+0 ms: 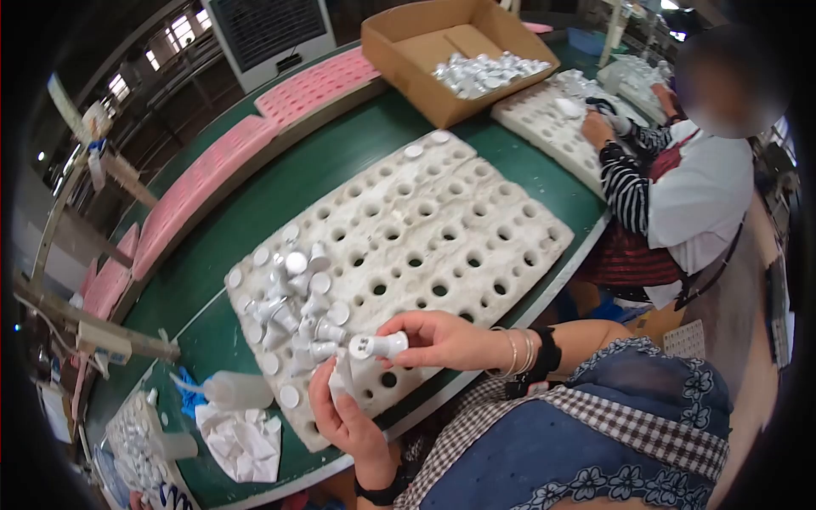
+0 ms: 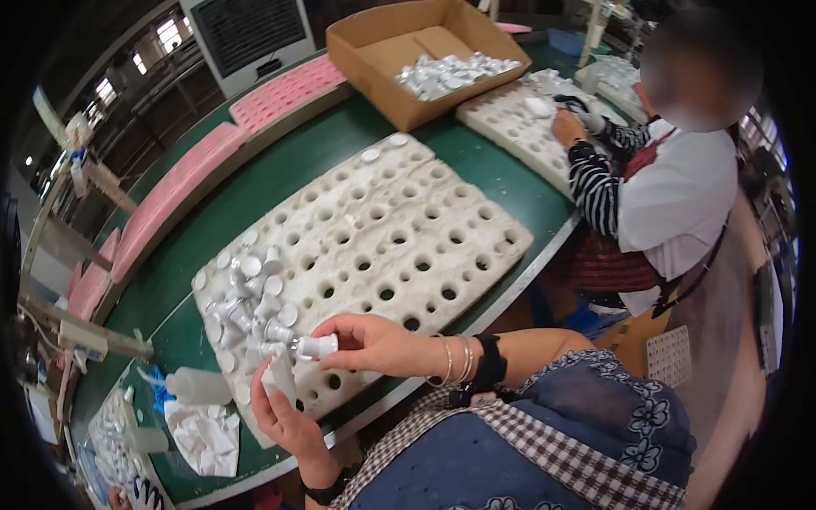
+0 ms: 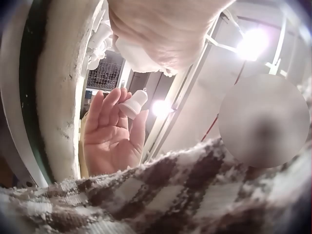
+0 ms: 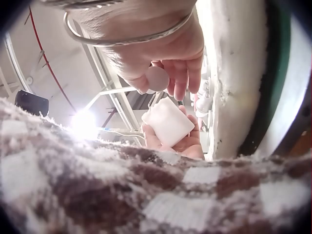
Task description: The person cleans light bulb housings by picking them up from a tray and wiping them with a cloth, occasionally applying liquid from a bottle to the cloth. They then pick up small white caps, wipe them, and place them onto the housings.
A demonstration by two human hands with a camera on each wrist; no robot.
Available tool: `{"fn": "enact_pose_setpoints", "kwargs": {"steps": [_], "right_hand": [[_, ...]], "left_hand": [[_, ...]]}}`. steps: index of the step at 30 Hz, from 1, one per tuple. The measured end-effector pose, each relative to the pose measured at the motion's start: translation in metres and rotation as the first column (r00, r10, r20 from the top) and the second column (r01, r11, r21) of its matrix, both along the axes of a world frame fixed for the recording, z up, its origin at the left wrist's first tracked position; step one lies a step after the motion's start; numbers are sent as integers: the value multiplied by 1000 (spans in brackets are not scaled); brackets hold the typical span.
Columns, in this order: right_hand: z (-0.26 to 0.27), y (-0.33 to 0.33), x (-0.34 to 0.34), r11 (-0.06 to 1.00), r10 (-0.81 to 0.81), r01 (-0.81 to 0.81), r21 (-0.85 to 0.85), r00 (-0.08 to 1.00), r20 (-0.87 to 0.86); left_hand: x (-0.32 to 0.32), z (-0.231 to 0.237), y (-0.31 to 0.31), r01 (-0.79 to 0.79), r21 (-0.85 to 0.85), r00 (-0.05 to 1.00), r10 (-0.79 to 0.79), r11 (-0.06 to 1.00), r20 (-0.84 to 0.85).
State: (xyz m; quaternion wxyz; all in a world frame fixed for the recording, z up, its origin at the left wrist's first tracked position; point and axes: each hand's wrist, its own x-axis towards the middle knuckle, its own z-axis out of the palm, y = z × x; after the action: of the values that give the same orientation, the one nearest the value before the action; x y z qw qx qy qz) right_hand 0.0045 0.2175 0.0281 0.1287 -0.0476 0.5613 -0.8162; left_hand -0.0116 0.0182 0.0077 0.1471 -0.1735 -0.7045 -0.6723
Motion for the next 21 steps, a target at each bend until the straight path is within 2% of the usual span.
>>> {"fn": "enact_pose_setpoints", "kwargs": {"steps": [3, 7, 11, 14, 15, 16, 17, 19, 21], "right_hand": [[1, 3, 2, 999, -26, 26, 34, 1000, 8], [-7, 3, 2, 998, -49, 50, 29, 998, -26], [-15, 5, 3, 998, -42, 42, 46, 999, 1], [-7, 1, 4, 987, -156, 156, 30, 988, 5], [6, 5, 4, 982, -186, 186, 14, 982, 23], [6, 5, 4, 977, -214, 214, 2, 976, -28], [3, 7, 1, 966, -257, 257, -3, 963, -86], [-4, 6, -5, 962, -272, 269, -40, 957, -96], [2, 2, -6, 974, -220, 224, 31, 971, -96]], "left_hand": [[0, 3, 8, 36, -36, 999, -37, 999, -18], [-1, -20, 9, 65, -28, 998, -64, 997, 27], [1, -16, 12, 76, -48, 996, -74, 996, 42], [-1, 2, 10, 73, -54, 997, -74, 996, -15], [-5, 10, 8, 41, -104, 997, -47, 994, -54], [-7, 15, 4, 29, -170, 996, -43, 985, -77], [-9, 17, 1, 42, -171, 995, -56, 984, -78], [-14, 14, 3, 77, -121, 994, -86, 990, -72], [-15, 7, 2, 74, -92, 995, -80, 993, -63]]}}
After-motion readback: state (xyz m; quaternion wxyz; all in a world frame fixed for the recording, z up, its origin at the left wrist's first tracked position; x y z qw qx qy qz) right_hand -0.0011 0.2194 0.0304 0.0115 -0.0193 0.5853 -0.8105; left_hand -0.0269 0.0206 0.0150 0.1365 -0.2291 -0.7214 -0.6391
